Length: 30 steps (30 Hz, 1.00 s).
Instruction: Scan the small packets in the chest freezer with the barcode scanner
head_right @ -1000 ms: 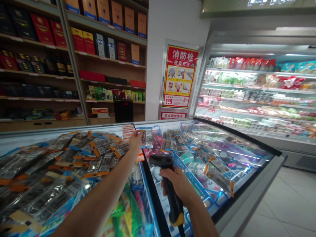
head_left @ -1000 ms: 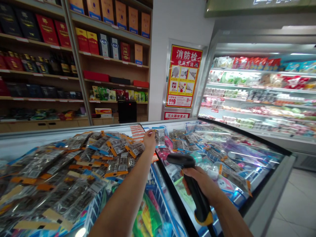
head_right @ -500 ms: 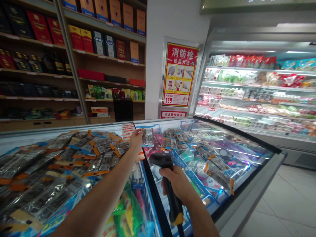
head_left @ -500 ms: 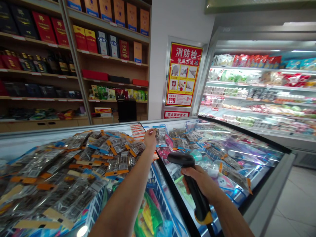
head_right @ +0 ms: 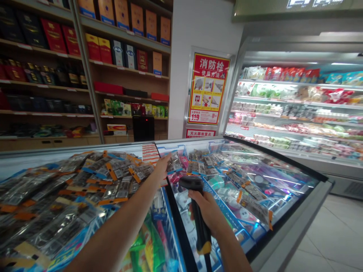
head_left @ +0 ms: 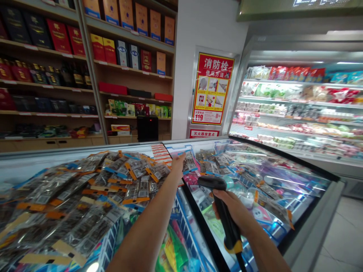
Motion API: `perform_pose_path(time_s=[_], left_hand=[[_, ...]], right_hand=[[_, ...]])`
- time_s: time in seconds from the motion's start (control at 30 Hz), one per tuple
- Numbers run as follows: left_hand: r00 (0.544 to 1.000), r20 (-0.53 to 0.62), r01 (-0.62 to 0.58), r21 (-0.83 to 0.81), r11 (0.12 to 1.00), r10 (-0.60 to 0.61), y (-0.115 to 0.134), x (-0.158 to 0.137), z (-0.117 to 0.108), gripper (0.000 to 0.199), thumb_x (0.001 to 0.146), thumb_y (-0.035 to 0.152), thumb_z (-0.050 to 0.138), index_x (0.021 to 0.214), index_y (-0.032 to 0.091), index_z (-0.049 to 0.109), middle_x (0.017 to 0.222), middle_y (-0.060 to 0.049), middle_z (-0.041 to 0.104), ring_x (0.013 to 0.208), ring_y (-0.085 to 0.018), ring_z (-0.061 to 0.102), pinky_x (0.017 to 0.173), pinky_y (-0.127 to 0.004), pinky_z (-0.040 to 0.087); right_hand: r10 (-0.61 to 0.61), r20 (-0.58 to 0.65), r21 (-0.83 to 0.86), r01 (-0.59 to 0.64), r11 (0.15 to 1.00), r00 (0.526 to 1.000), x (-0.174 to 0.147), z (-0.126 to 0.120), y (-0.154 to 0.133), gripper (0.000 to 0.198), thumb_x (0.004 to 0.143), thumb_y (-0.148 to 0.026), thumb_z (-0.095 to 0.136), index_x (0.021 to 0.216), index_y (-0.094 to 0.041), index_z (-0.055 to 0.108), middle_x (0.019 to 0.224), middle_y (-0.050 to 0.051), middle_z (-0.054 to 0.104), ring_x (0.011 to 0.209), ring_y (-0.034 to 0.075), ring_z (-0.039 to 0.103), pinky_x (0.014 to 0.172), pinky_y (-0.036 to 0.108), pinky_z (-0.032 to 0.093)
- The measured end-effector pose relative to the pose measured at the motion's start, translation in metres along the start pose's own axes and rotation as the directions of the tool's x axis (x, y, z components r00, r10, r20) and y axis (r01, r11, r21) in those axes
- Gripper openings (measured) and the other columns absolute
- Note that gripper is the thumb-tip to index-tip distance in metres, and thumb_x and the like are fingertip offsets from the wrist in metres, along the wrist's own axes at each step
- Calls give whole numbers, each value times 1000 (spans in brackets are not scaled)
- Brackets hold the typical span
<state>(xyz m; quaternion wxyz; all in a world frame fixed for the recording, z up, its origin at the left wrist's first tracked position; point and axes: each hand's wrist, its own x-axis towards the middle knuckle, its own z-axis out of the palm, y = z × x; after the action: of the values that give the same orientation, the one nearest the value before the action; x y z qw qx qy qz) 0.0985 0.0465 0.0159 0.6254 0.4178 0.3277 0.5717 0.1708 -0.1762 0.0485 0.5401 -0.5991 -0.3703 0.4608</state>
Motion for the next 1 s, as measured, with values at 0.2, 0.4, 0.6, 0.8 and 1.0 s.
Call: perform_pose_path(time_s=[0.2,0.4,0.6,0.8,1.0], left_hand=[[992,24,-123,138,983,120,7,-3,-2,30,49,15,66,78,16,59,67,-2,63,57,-14,57,55,-26,45],[963,27,-267,210,940,268,6,3,-3,30,53,16,62,83,17,59,70,-1,63,59,-12,56,56,-24,43],[966,-9,-252,162,954,257,6,6,-2,31,52,18,63,83,17,59,68,0,62,57,-12,55,55,-23,43],[966,-8,-252,179,951,257,7,4,-1,32,52,19,64,84,17,60,69,0,62,59,-12,56,57,-24,43],[970,-18,-238,163,957,244,9,1,1,32,53,18,62,85,16,58,70,-1,62,58,-12,56,56,-24,44]], right_hand=[[-26,-12,-70,25,997,1000,-4,0,-3,28,71,-39,49,58,-15,53,40,-1,52,35,9,45,37,21,32],[-23,-32,-251,14,968,999,-11,5,-9,33,71,-35,48,45,-15,51,36,0,49,33,10,46,38,22,33],[-8,-25,-231,2,973,1000,-12,6,-11,31,72,-34,48,48,-15,51,40,1,51,35,9,46,38,22,34],[-25,-21,-253,19,967,999,-13,9,-13,30,71,-36,49,49,-15,50,38,-2,50,34,9,45,37,22,33],[-41,-9,-247,37,968,999,-13,7,-11,32,71,-35,48,47,-14,51,39,-1,50,35,10,48,39,22,35]])
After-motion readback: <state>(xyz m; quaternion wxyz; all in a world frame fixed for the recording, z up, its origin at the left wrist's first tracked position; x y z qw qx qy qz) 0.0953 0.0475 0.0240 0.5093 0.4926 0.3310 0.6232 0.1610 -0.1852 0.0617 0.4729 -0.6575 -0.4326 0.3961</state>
